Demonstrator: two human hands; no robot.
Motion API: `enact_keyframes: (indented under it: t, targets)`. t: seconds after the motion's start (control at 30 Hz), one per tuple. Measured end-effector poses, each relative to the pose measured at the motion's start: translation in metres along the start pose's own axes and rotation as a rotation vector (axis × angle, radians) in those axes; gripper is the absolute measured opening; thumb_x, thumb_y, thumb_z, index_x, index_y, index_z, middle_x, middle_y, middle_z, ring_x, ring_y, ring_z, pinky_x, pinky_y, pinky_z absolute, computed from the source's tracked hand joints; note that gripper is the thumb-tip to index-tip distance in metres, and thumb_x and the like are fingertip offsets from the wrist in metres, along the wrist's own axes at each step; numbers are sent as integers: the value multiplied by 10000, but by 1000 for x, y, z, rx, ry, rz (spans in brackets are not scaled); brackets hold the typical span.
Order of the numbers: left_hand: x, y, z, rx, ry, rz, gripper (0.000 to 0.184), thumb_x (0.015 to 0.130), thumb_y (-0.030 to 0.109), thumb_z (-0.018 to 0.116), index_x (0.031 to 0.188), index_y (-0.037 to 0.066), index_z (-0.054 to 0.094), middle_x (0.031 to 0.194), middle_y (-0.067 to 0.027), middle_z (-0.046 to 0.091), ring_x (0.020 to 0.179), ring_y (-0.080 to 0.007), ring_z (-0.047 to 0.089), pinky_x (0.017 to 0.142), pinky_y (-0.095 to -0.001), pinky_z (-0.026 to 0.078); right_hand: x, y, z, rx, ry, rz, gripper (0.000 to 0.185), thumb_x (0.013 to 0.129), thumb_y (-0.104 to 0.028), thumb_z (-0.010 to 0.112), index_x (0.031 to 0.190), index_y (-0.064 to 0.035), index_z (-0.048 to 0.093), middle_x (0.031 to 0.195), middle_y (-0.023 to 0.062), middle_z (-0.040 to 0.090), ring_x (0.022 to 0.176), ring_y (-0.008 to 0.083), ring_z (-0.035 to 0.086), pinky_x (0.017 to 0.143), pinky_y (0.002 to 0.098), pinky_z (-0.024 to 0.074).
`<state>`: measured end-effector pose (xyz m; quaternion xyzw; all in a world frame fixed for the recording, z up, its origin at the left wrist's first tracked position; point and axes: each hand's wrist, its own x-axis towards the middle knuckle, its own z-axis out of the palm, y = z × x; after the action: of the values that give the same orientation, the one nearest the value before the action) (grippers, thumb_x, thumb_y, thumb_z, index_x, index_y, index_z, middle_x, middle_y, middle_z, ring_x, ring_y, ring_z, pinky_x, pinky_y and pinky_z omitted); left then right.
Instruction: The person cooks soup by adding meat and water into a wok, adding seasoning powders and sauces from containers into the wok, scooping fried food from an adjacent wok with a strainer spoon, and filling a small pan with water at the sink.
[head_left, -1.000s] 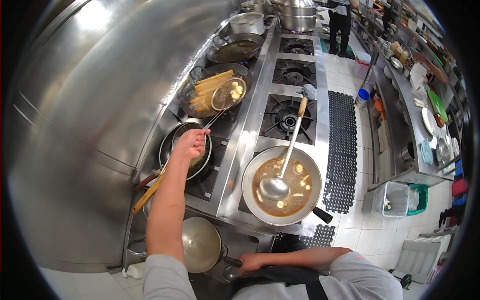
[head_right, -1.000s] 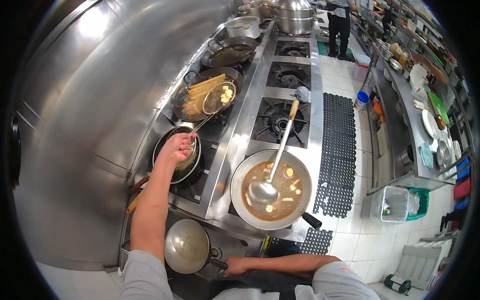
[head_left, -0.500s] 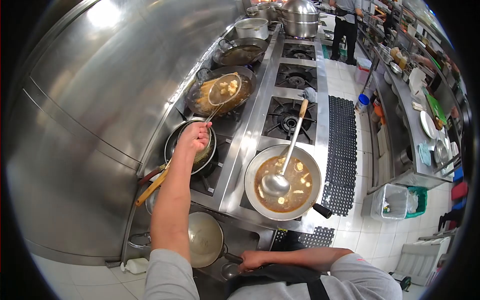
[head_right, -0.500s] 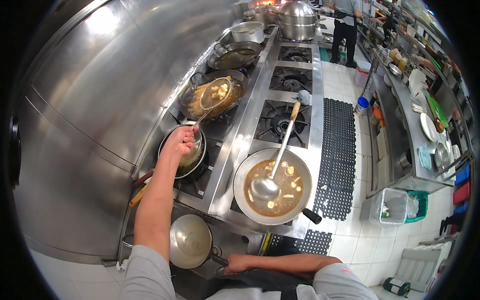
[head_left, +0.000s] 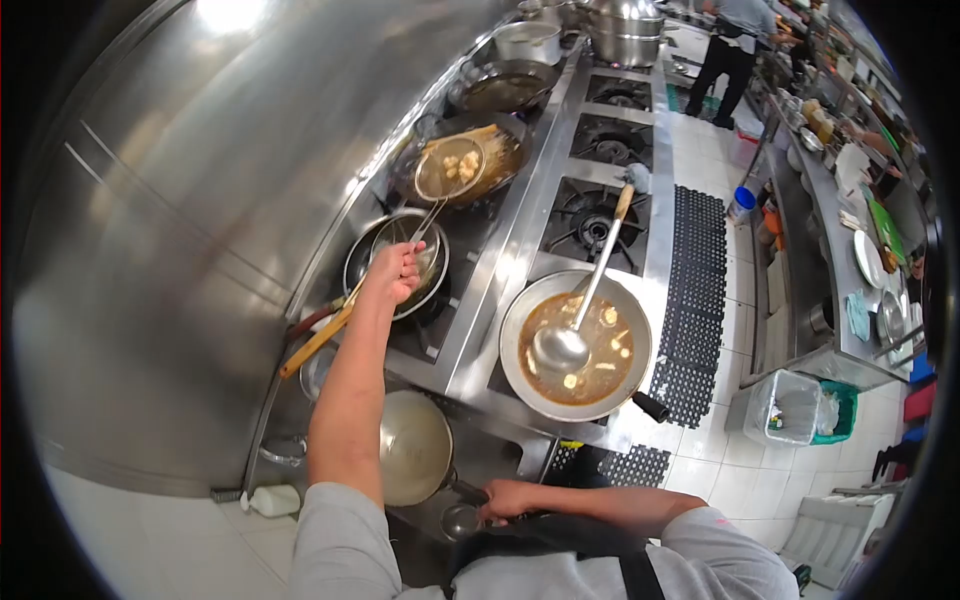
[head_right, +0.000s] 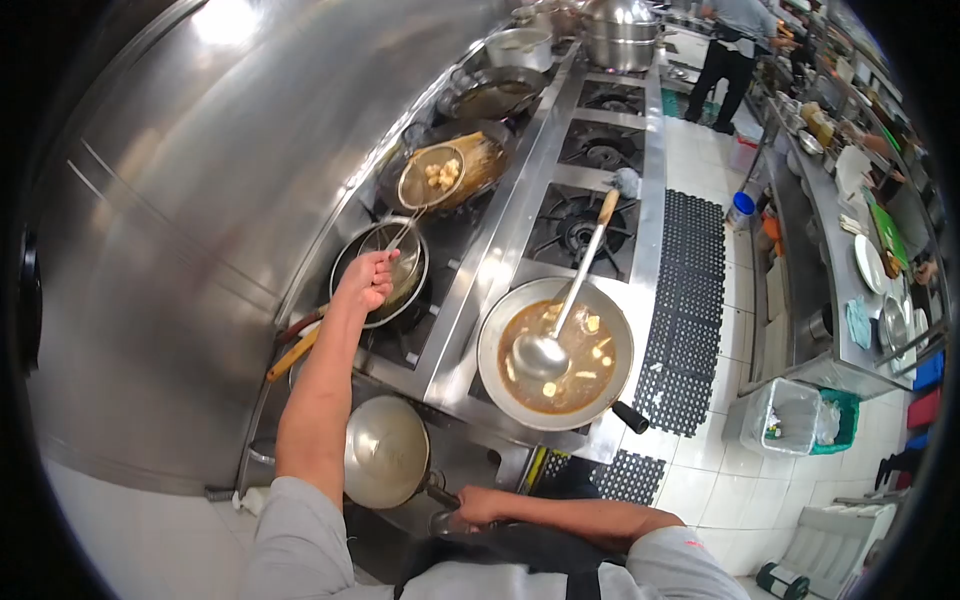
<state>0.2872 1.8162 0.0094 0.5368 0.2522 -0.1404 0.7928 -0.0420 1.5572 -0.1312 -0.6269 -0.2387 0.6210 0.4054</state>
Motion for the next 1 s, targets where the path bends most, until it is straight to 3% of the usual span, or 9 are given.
enact_keyframes:
  t: [0.33, 0.47, 0.63, 0.83, 0.87, 0.97, 1.0]
  targets:
    - [-127, -40, -112, 90, 140, 100, 184, 999, 228, 531, 1024, 84, 643, 546, 100, 349, 395, -29, 282, 367, -222, 198, 9, -2, 8, 70, 80, -57, 278, 839, -293, 698, 791, -26, 639, 595, 38, 606, 527, 132, 575, 508, 333, 459]
    - [-163, -67, -163, 84, 202, 47, 200, 998, 211, 506, 1027, 67, 641, 557, 100, 364, 401, -27, 284, 372, -217, 205, 27, 1, 8, -116, 41, -16, 379, 864, -372, 690, 697, -32, 666, 563, 59, 649, 511, 137, 610, 549, 336, 504]
    - [-171, -67, -198, 117, 177, -43, 244, 999, 194, 493, 1089, 19, 637, 596, 82, 389, 423, -26, 271, 380, -215, 208, 38, -15, 18, 90, 69, 15, 203, 833, -181, 704, 789, -21, 587, 597, 21, 578, 495, 118, 571, 491, 303, 447]
    - [-174, -68, -201, 230, 164, -60, 248, 983, 207, 560, 1104, 12, 653, 596, 74, 413, 422, -18, 271, 393, -209, 218, 60, -23, 35, 138, 63, 26, 193, 835, -173, 696, 822, -17, 583, 616, 32, 587, 497, 120, 568, 451, 304, 428]
    - [-165, -72, -212, 217, 116, -68, 234, 976, 206, 577, 1100, 31, 670, 648, 44, 484, 438, -32, 340, 396, -208, 251, 63, -23, 38, 146, 54, 27, 194, 836, -168, 699, 833, -16, 579, 624, 30, 584, 498, 119, 569, 450, 304, 430]
    - [-156, -85, -199, 358, 269, 2, 247, 973, 213, 586, 1141, 54, 672, 734, 1, 575, 522, -55, 486, 460, -210, 351, 79, -17, 49, 159, 25, 23, 169, 838, -136, 689, 867, -18, 572, 640, 25, 568, 500, 118, 565, 460, 300, 436]
    - [-152, -89, -200, 698, 401, 226, 249, 975, 220, 590, 1147, 59, 672, 766, -8, 595, 568, -66, 524, 496, -221, 381, 83, -11, 54, 166, 22, 17, 142, 840, -116, 674, 878, -24, 572, 639, 23, 560, 502, 119, 559, 471, 296, 440]
